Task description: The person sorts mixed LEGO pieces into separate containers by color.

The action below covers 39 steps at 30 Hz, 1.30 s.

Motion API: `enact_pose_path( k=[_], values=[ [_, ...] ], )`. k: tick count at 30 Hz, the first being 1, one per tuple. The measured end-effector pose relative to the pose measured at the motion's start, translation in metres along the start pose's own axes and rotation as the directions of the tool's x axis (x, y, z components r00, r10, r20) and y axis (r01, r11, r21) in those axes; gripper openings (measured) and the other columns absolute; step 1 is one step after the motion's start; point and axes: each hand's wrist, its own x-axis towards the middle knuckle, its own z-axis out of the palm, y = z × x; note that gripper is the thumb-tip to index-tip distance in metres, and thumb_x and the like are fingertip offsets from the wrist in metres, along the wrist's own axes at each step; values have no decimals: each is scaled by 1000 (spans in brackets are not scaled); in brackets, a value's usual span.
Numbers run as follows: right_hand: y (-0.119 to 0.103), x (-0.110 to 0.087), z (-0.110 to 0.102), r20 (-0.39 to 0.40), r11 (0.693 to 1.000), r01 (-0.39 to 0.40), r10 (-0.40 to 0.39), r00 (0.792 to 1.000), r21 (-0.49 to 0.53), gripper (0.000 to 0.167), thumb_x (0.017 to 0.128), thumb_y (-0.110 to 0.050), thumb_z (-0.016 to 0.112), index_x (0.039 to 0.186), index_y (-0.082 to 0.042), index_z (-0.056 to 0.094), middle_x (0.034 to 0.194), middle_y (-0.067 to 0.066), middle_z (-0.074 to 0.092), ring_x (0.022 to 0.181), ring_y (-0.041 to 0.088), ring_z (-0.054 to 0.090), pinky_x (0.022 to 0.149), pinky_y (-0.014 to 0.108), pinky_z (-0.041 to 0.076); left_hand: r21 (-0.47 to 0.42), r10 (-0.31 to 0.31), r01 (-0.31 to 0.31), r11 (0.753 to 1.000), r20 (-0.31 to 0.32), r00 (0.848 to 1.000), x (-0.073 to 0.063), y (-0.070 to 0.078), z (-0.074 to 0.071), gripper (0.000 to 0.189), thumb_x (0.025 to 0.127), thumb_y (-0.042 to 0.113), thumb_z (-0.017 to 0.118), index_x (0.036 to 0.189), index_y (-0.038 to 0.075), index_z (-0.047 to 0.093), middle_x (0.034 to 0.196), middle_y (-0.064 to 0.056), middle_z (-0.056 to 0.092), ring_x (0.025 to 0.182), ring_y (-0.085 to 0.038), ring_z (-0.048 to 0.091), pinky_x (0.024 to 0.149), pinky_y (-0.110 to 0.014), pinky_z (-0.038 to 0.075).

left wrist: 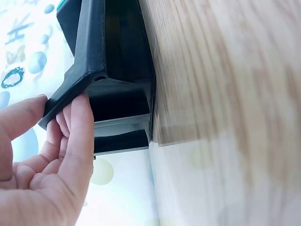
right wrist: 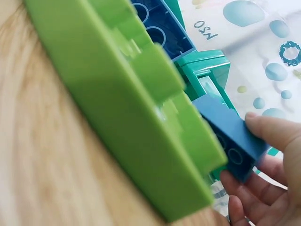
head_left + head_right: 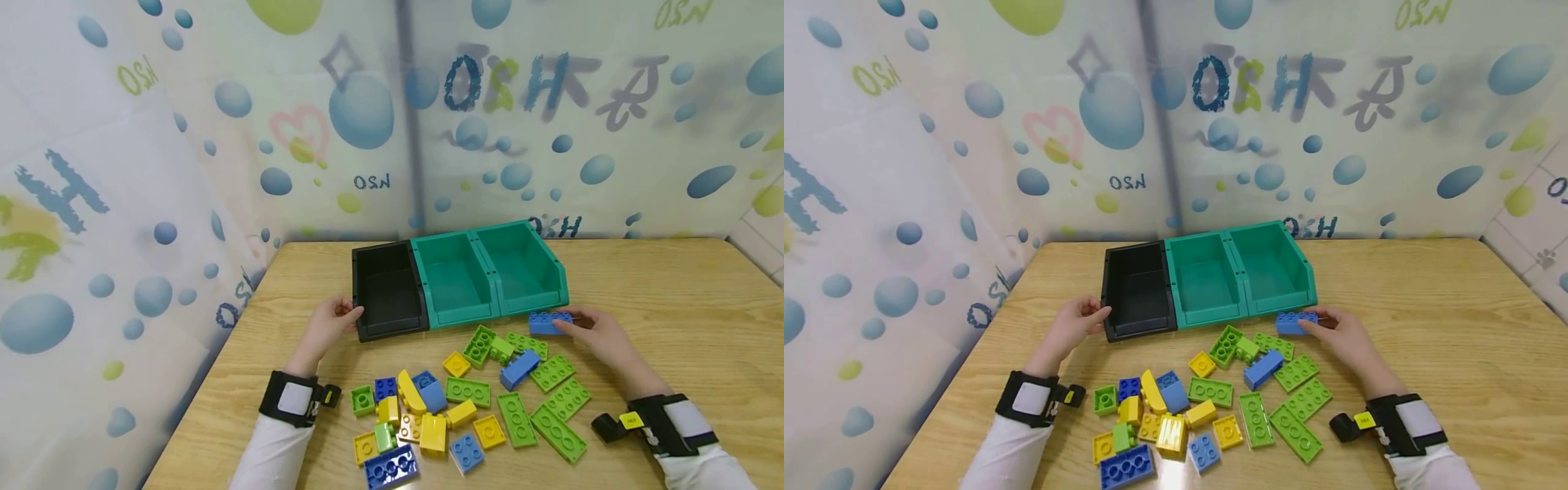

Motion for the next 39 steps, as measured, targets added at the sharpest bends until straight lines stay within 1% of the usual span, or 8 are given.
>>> enact_pose_path(
  k=[5, 11, 13, 17, 21, 25, 29, 39],
  values=[
    [0, -1, -2, 11, 999, -13, 13, 1000, 44, 52, 98, -38, 49, 128, 4, 52, 127, 27, 53, 111, 31, 51, 81, 27, 44, -3, 4, -4, 1000, -1, 1000, 0, 1, 0, 18, 92, 16, 62, 92, 0, 54, 81, -8, 54, 74, -19, 59, 72, -34, 58],
    [2, -2, -2, -24, 994, -27, 30, 999, 109, 56, 102, -39, 37, 132, 6, 46, 129, 29, 49, 92, -15, 41, 71, 11, 43, 14, 13, -13, 1000, -9, 1000, -1, 1, 1, 17, 92, 15, 62, 91, 1, 53, 80, -8, 53, 74, -20, 59, 71, -35, 58],
    [3, -2, -2, -42, 992, -18, 24, 999, 123, 55, 102, -39, 36, 133, 6, 46, 129, 28, 50, 87, -21, 38, 69, 9, 43, 13, 12, -12, 1000, -9, 1000, -1, 2, 1, 17, 92, 15, 62, 91, 1, 53, 80, -8, 53, 74, -21, 59, 72, -35, 58],
    [5, -3, -1, -86, 987, -1, 15, 996, 163, 54, 101, -39, 38, 133, 4, 47, 119, 1, 56, 88, -20, 40, 69, 9, 44, 2, 11, -11, 1000, -7, 1000, 0, 2, 1, 17, 92, 15, 62, 91, 0, 54, 81, -8, 53, 76, -22, 59, 72, -35, 58],
    [8, -3, -1, -103, 975, 25, -2, 995, 222, 52, 100, -35, 44, 130, 7, 48, 102, -22, 49, 86, -17, 47, 69, 10, 50, 6, 14, -14, 1000, -5, 1000, 0, 1, 0, 17, 92, 15, 62, 91, 0, 54, 81, -8, 53, 76, -22, 59, 72, -35, 58],
    [8, -2, 0, -90, 974, 45, -25, 996, 222, 47, 98, -29, 51, 127, 8, 48, 107, 1, 55, 82, -14, 51, 69, 12, 52, 12, 18, -18, 1000, -5, 1000, -1, -1, 0, 17, 92, 15, 62, 91, 0, 54, 80, -8, 53, 76, -22, 60, 71, -34, 58],
    [8, -2, 0, -77, 990, 43, -32, 997, 138, 45, 94, -28, 58, 125, 4, 52, 122, 25, 52, 84, -17, 45, 70, 8, 46, 19, 16, -16, 1000, -6, 1000, -2, -2, -1, 18, 92, 16, 62, 91, 0, 54, 81, -8, 53, 75, -21, 59, 71, -33, 58],
    [2, 0, -13, -58, 992, 25, -18, 998, 126, 47, 92, -27, 62, 124, 6, 51, 126, 27, 50, 84, -21, 41, 68, 6, 42, 14, 10, -10, 1000, -5, 1000, 1, -3, 0, 18, 91, 17, 64, 90, 2, 54, 80, -7, 53, 71, -17, 58, 68, -31, 57]
  ],
)
